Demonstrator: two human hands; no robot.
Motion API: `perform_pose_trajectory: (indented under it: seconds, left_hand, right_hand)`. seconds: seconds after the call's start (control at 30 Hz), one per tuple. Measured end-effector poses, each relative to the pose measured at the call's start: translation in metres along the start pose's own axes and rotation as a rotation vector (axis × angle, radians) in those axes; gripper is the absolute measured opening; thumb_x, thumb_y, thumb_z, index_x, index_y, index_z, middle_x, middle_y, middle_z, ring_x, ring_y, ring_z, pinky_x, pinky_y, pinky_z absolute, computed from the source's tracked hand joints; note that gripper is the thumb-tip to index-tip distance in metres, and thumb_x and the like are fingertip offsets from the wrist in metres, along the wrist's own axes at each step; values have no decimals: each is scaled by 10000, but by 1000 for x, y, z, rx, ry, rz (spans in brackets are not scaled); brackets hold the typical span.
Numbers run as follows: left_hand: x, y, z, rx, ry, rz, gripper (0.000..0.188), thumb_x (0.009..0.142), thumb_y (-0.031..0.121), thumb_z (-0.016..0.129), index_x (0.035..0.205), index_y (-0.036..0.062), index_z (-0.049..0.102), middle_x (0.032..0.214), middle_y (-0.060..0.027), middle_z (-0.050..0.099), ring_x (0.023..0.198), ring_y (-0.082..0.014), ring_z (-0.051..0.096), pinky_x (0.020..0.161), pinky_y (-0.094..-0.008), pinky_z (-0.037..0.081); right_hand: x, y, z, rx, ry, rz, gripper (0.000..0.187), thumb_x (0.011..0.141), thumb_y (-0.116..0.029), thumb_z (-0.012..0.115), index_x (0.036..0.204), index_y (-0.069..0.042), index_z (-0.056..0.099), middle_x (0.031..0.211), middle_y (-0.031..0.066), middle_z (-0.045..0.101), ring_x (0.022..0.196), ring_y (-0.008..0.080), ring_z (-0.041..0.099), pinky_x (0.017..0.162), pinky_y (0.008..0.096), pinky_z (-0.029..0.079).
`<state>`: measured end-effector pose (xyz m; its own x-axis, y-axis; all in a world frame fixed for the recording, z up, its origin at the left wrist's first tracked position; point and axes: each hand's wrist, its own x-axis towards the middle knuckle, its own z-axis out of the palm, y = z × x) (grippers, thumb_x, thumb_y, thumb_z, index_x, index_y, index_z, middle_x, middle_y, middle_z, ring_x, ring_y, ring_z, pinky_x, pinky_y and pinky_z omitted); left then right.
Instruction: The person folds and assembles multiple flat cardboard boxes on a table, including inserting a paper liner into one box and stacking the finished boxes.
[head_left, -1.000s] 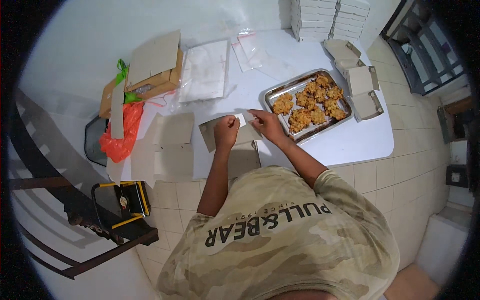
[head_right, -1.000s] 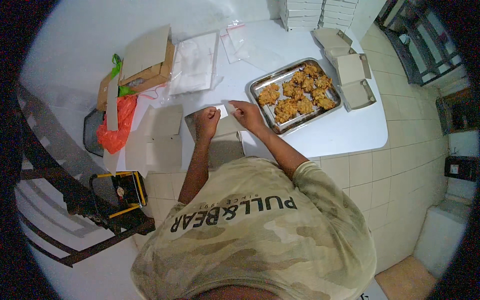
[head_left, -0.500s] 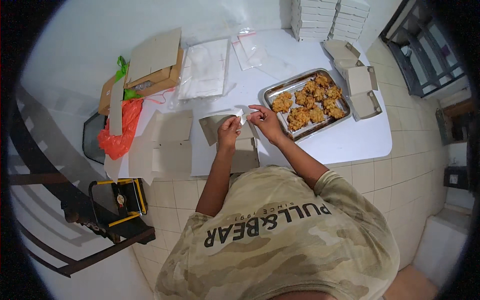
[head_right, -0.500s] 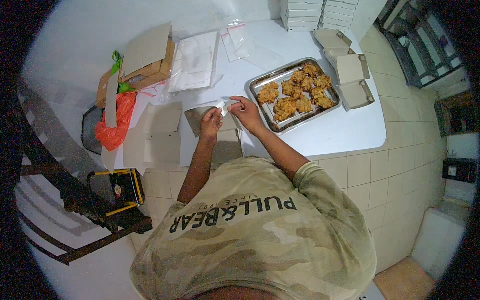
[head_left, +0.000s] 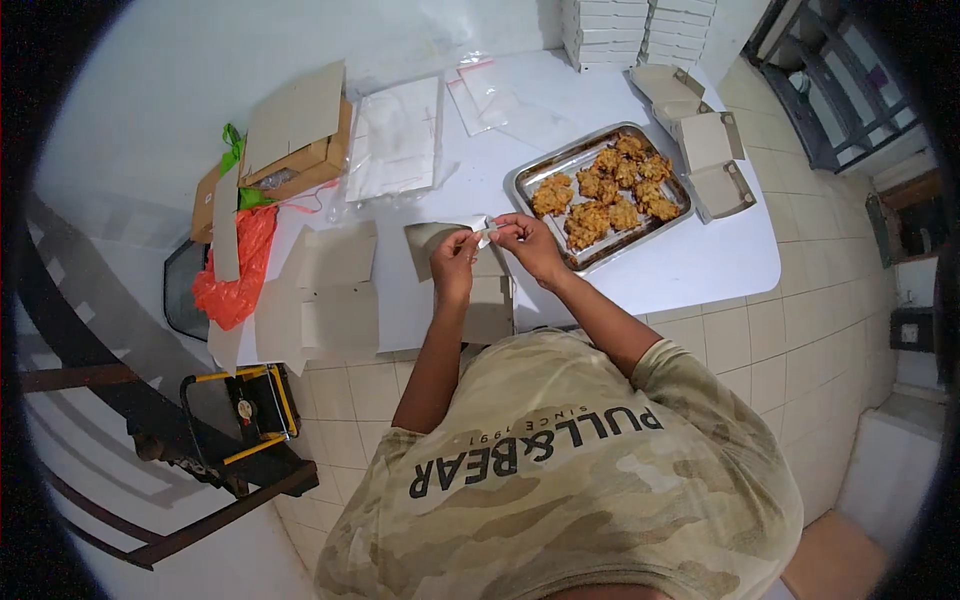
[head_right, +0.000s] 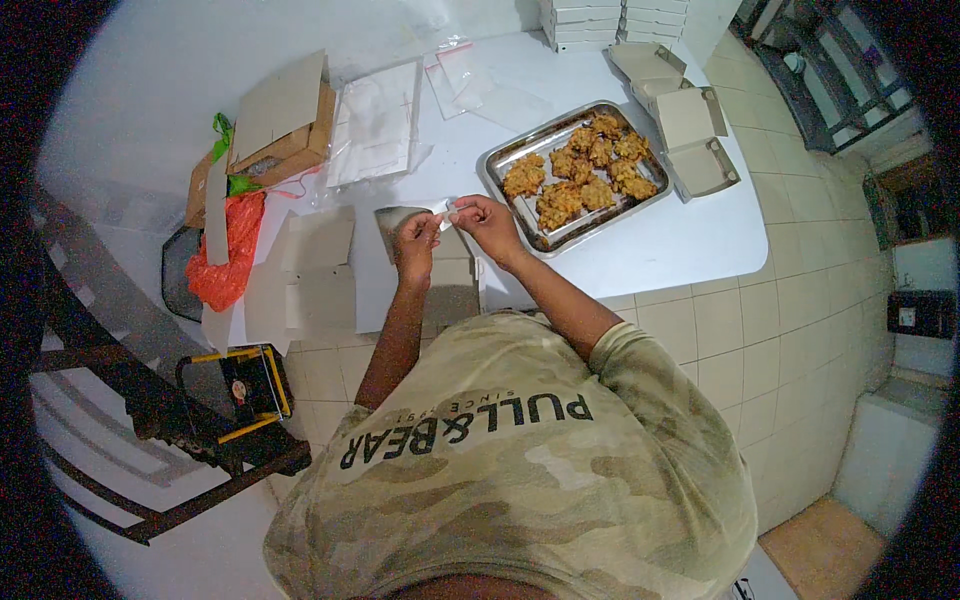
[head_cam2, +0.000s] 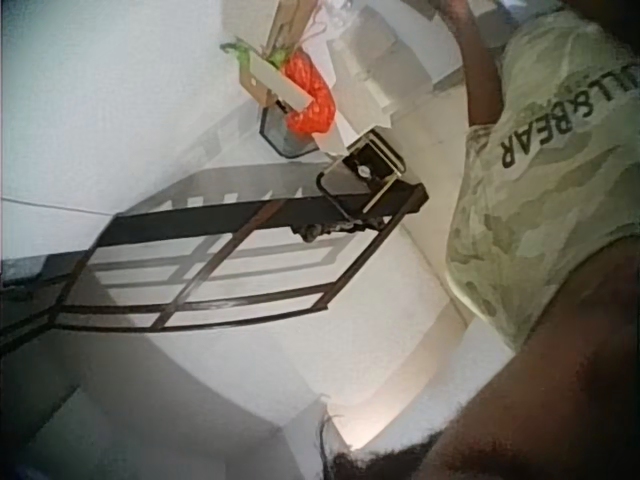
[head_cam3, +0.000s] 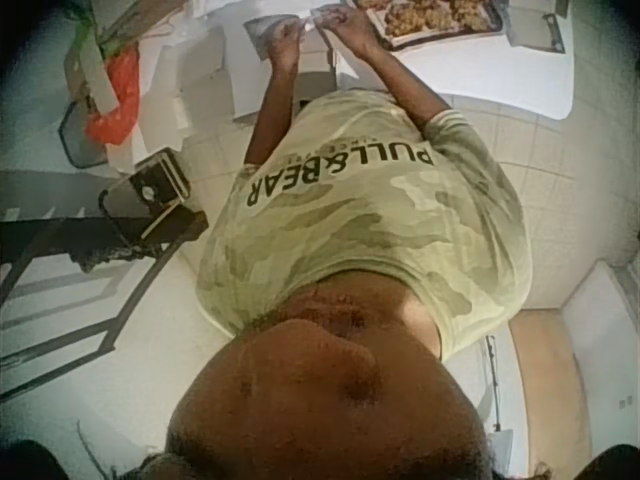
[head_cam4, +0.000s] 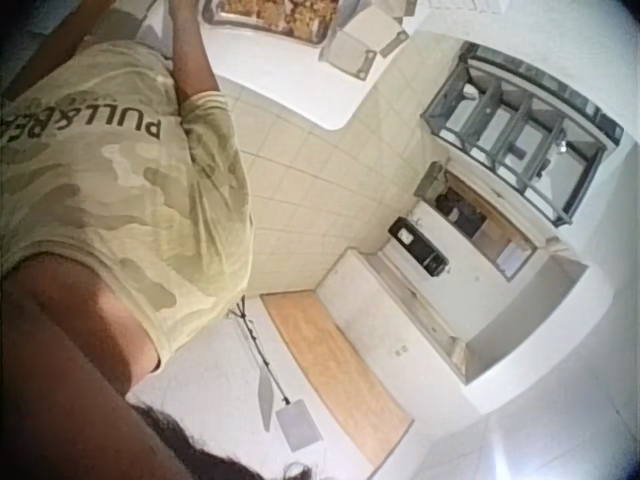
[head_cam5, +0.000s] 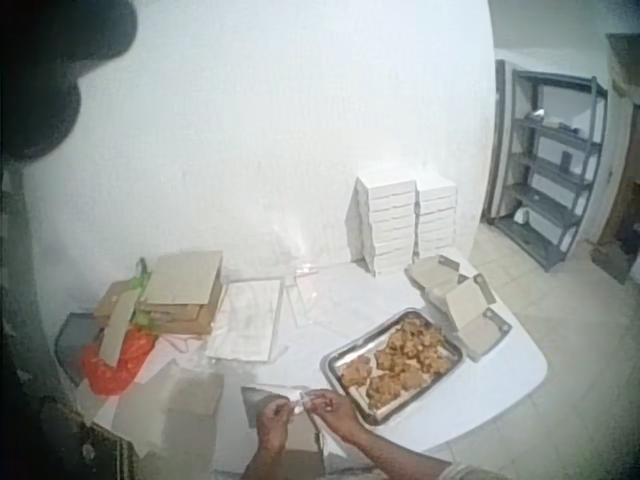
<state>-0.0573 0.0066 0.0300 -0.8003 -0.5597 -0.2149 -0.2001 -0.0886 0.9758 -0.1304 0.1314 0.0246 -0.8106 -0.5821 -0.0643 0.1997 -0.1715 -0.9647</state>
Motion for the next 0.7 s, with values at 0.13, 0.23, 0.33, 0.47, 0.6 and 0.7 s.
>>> perform_pose_trajectory:
  seconds: [0.13, 0.23, 0.33, 0.47, 0.6, 0.7]
  left_hand:
    - [-4, -1, 5, -195, -45, 34, 226, 825, 154, 549, 953, -32, 539, 799, -34, 547, 711, -88, 512, 680, -226, 468]
    - [-16, 12, 8, -224, -29, -45, 222, 857, 131, 487, 995, -41, 511, 838, -44, 537, 764, -99, 518, 780, -275, 475]
    - [-15, 0, 2, -83, -79, 38, 241, 873, 134, 443, 1006, -60, 493, 880, -92, 554, 889, -169, 548, 808, -309, 476]
    - [-20, -1, 2, 34, -105, 85, 231, 872, 107, 432, 1000, -74, 495, 875, -88, 553, 844, -167, 556, 792, -296, 486]
    - [-27, -7, -3, 88, -91, 114, 185, 859, 87, 454, 952, -51, 535, 811, -49, 535, 742, -97, 528, 754, -271, 493]
    - [-31, -8, -1, 93, -38, 135, 178, 849, 93, 471, 941, -36, 552, 828, -67, 569, 749, -102, 543, 717, -258, 488]
  right_hand:
    - [-2, 2, 0, 17, 30, -5, 232, 764, -115, 615, 956, -4, 547, 720, 12, 587, 664, 52, 513, 625, 192, 420]
    - [-4, 0, 4, -118, 102, -43, 208, 755, -115, 622, 918, -3, 561, 707, 13, 586, 642, 55, 515, 602, 199, 425]
    - [-9, -4, 6, -141, 67, -57, 191, 743, -115, 633, 883, -1, 569, 689, 15, 586, 622, 57, 514, 582, 207, 429]
    - [-12, -1, 6, -161, 79, -33, 176, 735, -97, 641, 867, -3, 572, 688, 4, 580, 623, 45, 503, 581, 188, 419]
    - [-15, 2, 4, -150, -8, 18, 132, 735, -63, 638, 837, -4, 579, 695, -11, 570, 614, 30, 482, 577, 162, 403]
    - [-13, 8, 4, -81, -69, 40, 110, 734, -47, 635, 817, -2, 580, 715, 7, 578, 633, 47, 509, 592, 173, 426]
